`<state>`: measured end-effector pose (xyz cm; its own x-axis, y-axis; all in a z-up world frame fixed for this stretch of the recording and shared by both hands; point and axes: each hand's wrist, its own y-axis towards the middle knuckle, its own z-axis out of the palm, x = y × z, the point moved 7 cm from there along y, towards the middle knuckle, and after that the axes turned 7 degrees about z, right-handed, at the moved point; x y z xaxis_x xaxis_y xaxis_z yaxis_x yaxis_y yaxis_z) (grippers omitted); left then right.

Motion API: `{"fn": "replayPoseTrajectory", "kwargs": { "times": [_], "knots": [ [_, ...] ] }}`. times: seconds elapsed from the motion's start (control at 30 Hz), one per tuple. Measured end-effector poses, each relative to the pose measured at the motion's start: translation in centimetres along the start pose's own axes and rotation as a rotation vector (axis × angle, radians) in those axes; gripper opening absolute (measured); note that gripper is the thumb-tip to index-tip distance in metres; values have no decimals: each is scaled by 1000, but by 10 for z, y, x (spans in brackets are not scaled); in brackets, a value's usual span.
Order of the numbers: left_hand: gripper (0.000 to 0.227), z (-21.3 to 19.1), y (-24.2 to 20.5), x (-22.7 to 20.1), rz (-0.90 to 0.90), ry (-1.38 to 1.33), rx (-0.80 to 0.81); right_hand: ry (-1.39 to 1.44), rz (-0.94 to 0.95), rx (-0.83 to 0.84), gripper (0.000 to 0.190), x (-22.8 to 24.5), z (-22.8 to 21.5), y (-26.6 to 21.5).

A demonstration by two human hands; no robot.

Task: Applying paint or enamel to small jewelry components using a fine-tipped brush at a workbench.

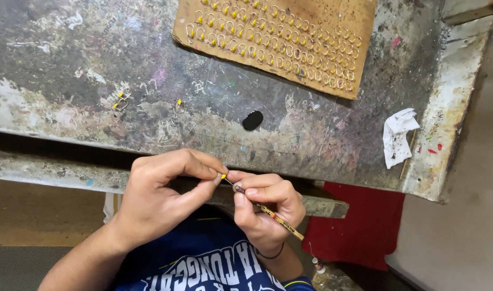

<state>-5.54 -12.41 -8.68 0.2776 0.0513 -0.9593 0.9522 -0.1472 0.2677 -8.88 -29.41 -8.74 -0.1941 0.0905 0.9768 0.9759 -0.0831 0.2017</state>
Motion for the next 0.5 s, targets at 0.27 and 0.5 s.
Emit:
{"fn": "replayPoseTrajectory", "kwargs": {
  "times": [0.27,0.5],
  "knots": [
    [11,-1,0,0,3,12,-4,-8,10,-6,17,1,0,0],
    [11,-1,1,0,0,11,-2,-10,15,-4,18,0,0,-1]
  ]
}}
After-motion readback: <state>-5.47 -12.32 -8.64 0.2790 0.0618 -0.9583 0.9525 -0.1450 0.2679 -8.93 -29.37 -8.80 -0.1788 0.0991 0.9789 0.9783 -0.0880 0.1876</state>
